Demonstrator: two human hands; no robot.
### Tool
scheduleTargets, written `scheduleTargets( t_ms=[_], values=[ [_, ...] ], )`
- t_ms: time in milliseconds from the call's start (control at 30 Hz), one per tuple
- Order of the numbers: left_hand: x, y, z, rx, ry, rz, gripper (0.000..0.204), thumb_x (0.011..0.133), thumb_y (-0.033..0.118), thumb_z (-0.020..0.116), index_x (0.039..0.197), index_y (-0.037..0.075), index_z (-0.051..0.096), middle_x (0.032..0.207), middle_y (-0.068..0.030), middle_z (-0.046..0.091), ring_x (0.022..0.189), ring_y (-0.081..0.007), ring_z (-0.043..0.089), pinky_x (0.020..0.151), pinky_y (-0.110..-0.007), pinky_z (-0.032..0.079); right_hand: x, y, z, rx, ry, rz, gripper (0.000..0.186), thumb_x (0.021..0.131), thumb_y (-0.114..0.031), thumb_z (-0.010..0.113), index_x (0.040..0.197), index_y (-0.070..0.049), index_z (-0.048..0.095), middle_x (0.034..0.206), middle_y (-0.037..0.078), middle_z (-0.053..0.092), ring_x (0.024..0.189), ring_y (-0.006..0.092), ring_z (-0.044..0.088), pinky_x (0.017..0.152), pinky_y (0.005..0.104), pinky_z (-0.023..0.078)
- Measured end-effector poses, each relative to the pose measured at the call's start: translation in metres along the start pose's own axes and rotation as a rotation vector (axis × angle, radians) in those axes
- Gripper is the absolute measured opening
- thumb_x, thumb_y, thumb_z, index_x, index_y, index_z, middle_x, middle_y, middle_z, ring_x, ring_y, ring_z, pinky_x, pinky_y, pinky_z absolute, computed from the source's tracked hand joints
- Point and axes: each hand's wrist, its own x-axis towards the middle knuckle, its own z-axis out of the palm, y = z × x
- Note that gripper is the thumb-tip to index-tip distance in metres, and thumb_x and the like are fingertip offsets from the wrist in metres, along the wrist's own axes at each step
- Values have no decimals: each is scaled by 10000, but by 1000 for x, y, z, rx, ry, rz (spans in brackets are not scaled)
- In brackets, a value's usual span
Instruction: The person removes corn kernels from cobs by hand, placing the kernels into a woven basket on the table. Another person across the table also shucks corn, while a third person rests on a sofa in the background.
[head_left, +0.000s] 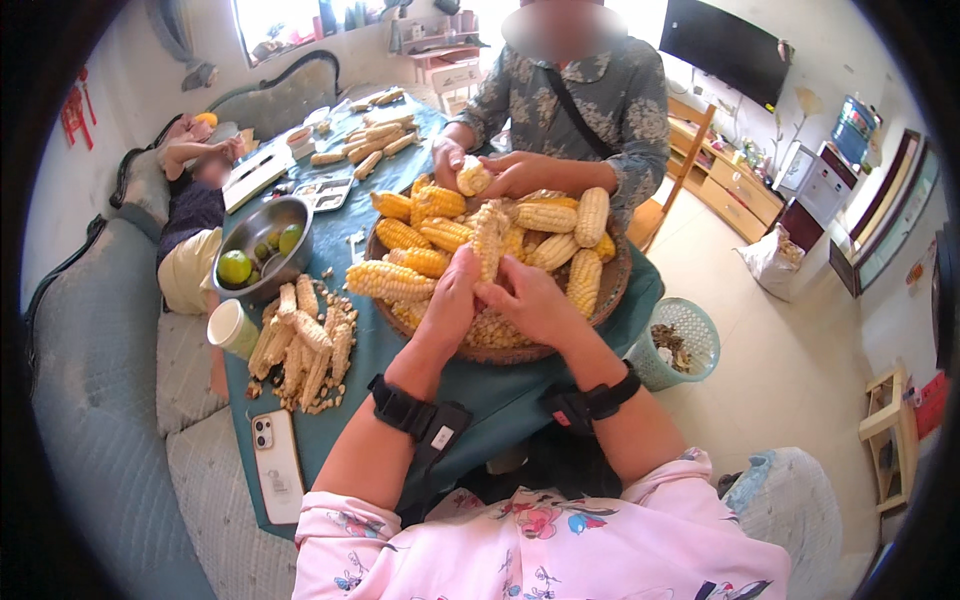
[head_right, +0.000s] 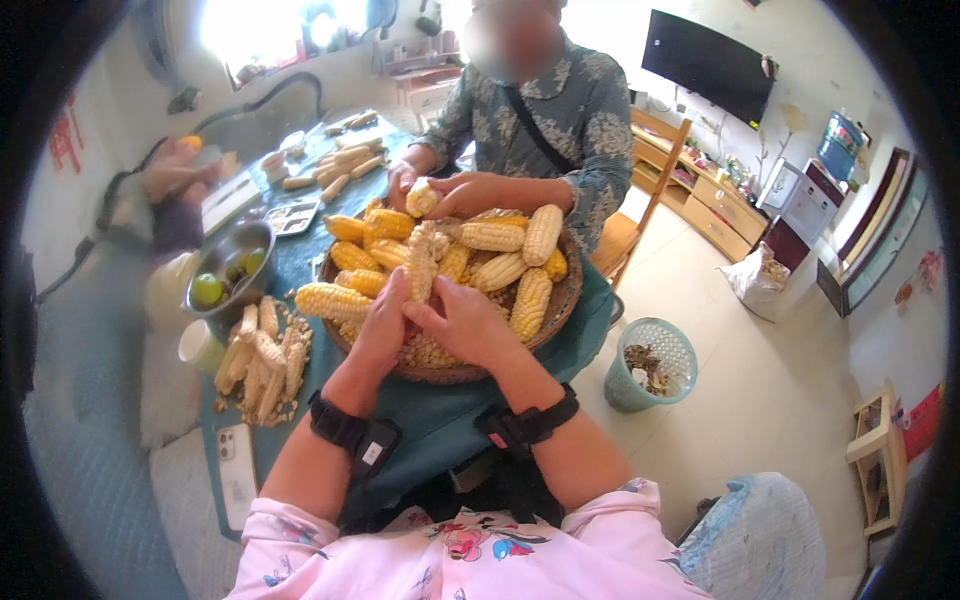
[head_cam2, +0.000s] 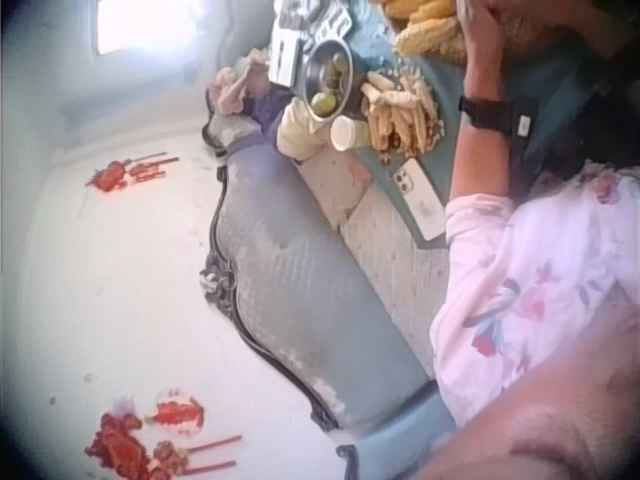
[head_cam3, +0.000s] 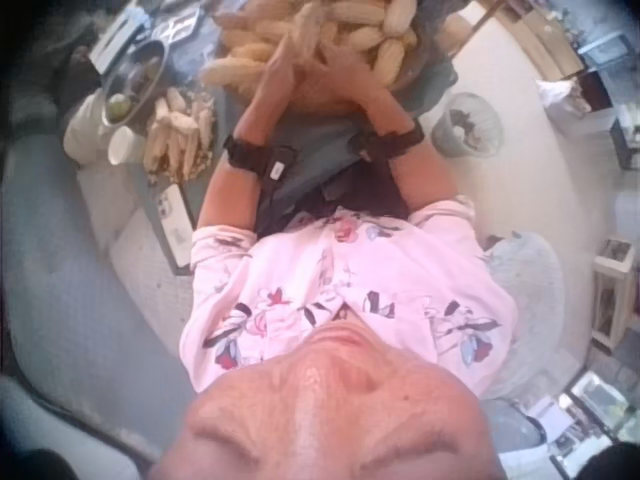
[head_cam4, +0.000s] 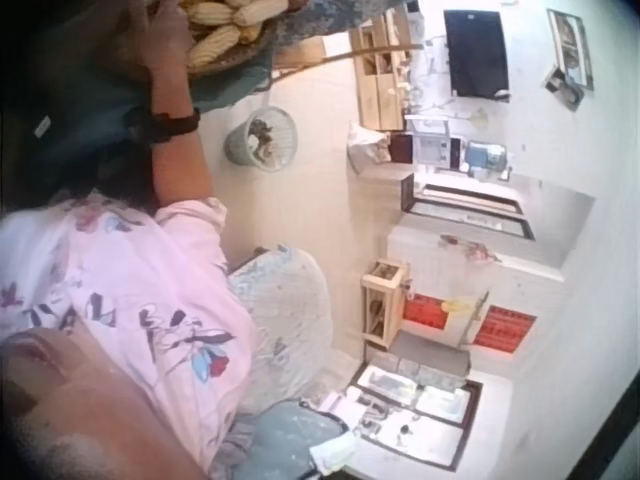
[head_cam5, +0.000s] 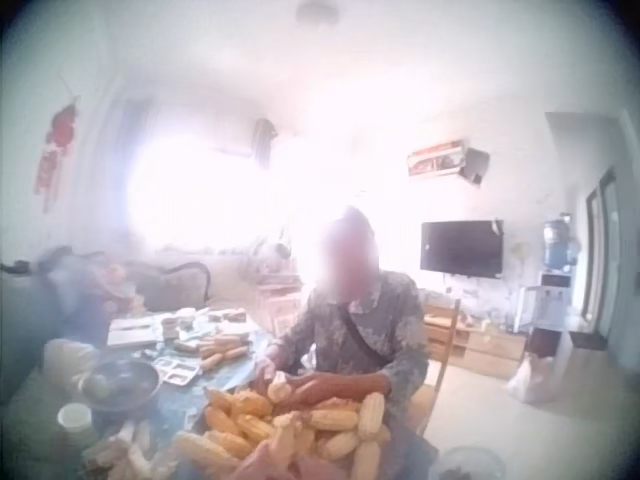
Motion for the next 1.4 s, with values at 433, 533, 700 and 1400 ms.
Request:
scheduleTargets(
  t_ms=[433, 533, 700, 1400],
  values=[
    [-3, 11, 1, -57, 0, -81, 306, 948, 387, 327, 1013, 128, 476, 757, 40, 467, 601, -40, 416, 500, -183, 337, 1, 13, -1, 314, 36, 14, 265, 880, -251, 480, 860, 11, 512, 699, 167, 543, 666, 289, 541, 620, 371, 423],
    [-7, 18, 2, -54, -80, -67, 292, 941, 375, 362, 1082, 129, 431, 793, 33, 472, 622, -38, 426, 526, -179, 360, 0, 7, -3, 296, 44, 25, 278, 883, -269, 485, 823, 2, 512, 683, 96, 526, 650, 156, 501, 610, 313, 413],
    [-10, 18, 6, 75, -122, -15, 343, 939, 401, 373, 1141, 124, 383, 815, 31, 471, 619, -38, 434, 536, -172, 379, 0, 11, 0, 285, 73, -45, 299, 901, -290, 466, 826, -6, 519, 708, 80, 535, 671, 138, 501, 611, 297, 411],
    [-9, 16, 4, 44, -113, -19, 378, 942, 413, 362, 1197, 134, 367, 854, 30, 473, 645, -45, 425, 549, -178, 375, 0, 18, -3, 419, 24, -5, 210, 883, -216, 490, 801, -23, 486, 679, 40, 508, 639, 104, 473, 578, 277, 402]
  ],
)
